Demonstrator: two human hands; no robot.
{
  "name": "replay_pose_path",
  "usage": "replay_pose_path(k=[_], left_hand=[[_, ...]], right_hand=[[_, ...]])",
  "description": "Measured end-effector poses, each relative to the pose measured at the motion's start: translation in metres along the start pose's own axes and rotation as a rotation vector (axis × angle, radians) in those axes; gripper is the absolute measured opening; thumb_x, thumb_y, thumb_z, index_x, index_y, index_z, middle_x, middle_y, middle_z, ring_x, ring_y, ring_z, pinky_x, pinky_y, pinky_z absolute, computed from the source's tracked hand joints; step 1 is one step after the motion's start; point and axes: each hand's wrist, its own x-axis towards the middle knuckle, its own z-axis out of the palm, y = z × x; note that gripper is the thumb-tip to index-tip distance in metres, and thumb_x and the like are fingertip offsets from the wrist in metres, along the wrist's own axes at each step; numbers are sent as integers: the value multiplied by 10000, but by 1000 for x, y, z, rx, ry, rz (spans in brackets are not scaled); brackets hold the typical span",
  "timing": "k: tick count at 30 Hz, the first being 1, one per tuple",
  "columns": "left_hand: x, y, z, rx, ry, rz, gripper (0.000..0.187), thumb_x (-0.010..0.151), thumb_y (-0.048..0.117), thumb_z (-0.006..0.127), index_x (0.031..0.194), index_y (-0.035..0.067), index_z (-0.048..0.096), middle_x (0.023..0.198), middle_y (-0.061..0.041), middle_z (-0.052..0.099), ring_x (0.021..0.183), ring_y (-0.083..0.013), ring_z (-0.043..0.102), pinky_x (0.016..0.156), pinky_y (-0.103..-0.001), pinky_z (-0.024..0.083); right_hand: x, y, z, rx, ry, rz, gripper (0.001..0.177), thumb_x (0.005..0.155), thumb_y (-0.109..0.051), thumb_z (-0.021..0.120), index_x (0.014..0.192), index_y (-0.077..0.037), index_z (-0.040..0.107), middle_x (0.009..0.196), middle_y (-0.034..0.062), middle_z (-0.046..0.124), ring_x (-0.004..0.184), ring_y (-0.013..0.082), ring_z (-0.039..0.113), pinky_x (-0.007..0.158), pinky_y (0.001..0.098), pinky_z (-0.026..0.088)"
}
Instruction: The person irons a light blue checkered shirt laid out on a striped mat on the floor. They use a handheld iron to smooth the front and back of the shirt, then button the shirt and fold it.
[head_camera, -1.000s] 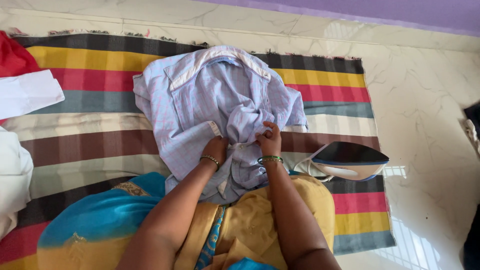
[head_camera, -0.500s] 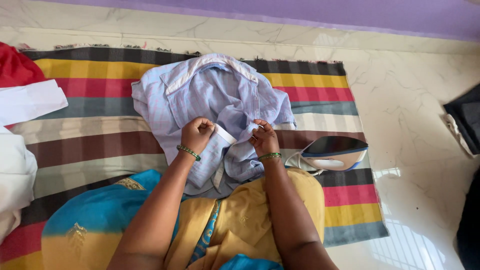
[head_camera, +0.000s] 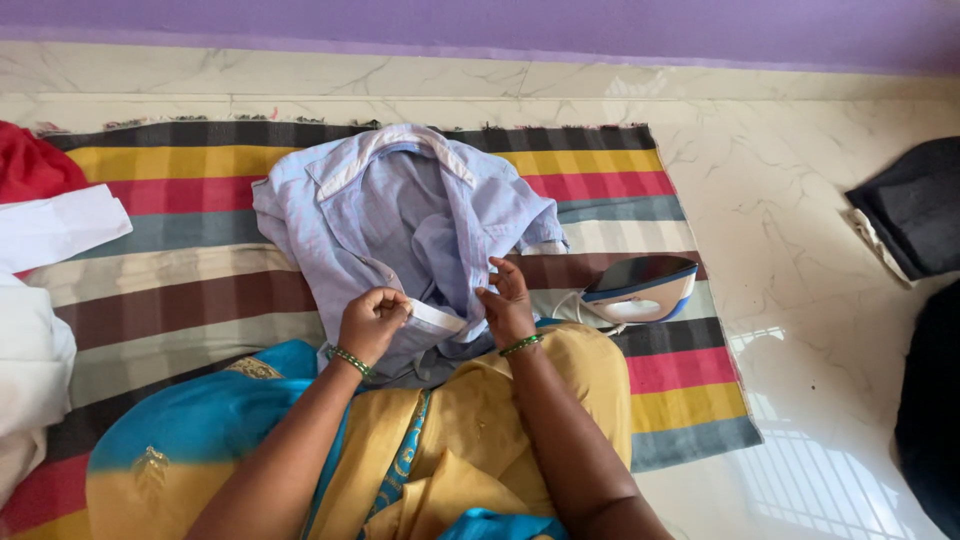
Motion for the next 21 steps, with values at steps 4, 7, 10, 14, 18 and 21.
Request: replay_pose_path(k=[4, 7, 10, 14, 18, 21], left_hand=[[-1, -14, 15, 18, -19, -49, 92, 883, 72, 738, 919, -12, 724, 763, -28, 733, 681, -75, 659, 624, -228, 523], [1, -20, 16, 3, -28, -57, 94, 876, 71, 739, 920, -10, 725, 759, -19, 730, 679, -70, 660, 624, -223, 527], [2, -28, 18, 2, -42, -44, 95, 876, 76, 742, 917, -9, 730, 754, -8, 720, 673, -62, 643, 624, -219, 526], [5, -42, 28, 20, -73, -86, 94, 885, 83, 740, 902, -9, 745, 733, -9, 709, 643, -65, 617, 593, -230, 502], [12, -47, 32, 101, -39, -102, 88, 875, 88, 744, 894, 3, 753, 743, -3, 734, 652, -59, 637, 600, -232, 525], [19, -47, 33, 177, -9, -95, 95, 859, 99, 759, 889, 10, 760, 752, -23, 757, 665, -61, 665, 626, -235, 548]], right_hand=[[-5, 5, -2, -146, -109, -52, 510, 856, 132, 681, 1314, -72, 590, 824, -15, 601, 622, 38, 522, 471, 170, 377], [-10, 19, -7, -160, -156, -101, 456, 862, 151, 666, 1273, -30, 591, 873, 0, 632, 730, 70, 611, 619, 206, 492], [-23, 33, -5, -399, -102, -58, 364, 841, 115, 718, 1170, -25, 650, 818, -29, 586, 656, 46, 551, 533, 217, 442], [-25, 57, 5, -478, -95, -77, 185, 869, 73, 732, 1040, 5, 719, 877, -28, 658, 769, 24, 603, 672, 196, 496], [-11, 61, 7, -550, -104, -90, 86, 894, 28, 717, 975, -1, 721, 858, 4, 735, 769, 37, 655, 676, 200, 532], [-7, 61, 11, -601, -86, -150, 68, 893, 26, 720, 956, 3, 711, 841, 16, 729, 751, 44, 644, 655, 213, 522]])
